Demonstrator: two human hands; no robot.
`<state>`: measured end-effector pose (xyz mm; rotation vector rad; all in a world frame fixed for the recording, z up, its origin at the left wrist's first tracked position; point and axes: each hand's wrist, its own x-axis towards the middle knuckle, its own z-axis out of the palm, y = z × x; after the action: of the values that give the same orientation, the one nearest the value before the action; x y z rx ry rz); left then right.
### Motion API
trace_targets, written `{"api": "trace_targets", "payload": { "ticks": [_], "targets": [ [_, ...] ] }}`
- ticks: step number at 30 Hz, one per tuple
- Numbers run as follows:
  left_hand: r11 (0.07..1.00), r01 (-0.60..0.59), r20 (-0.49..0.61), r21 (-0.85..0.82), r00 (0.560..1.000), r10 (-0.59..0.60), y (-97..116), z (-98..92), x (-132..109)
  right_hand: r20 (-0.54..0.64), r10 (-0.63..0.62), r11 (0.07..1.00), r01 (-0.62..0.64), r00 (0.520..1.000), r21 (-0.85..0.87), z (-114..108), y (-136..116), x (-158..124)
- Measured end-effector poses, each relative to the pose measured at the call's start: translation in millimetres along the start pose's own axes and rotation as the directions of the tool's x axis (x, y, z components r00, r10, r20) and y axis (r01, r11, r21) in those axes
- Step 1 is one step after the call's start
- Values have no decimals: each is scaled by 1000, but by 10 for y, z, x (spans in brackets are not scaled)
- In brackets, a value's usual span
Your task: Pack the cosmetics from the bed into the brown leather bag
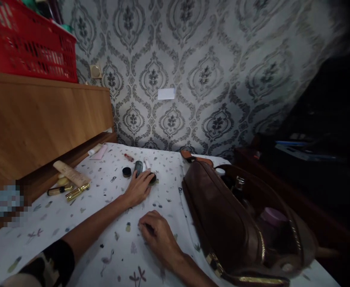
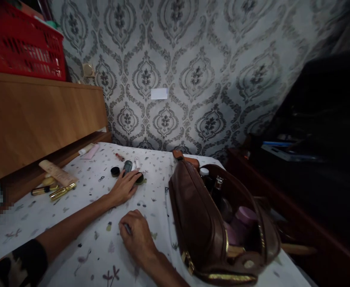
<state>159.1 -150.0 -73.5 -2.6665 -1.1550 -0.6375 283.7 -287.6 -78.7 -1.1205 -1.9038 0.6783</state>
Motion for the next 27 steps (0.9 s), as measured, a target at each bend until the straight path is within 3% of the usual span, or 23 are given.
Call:
{"api": "trace_targets", "payload": {
  "ticks": [5,14,19,22,27],
  "targets": [
    [997,54,-9,57,999,-54,0,-49,85,14,30,1000,-30,999,9,-7,-13,-1],
    [990,120,-36,78,992,-117,46,49,113,22,-23,999,22,1000,31,-2,37,1],
    [976,201,-62,81,979,-196,-154,-44,141,53,3,1000,-4,999,22,-22,26,14],
    [915,389,-131,102,917,-376,-465,-187,151,71,23,999,-25,997,25,-49,-2,15],
    [703,690,-250,173,721,-646,-1097,-496,-79,91,34,999,-36,995,20,-71,-16,14]
  ]
}}
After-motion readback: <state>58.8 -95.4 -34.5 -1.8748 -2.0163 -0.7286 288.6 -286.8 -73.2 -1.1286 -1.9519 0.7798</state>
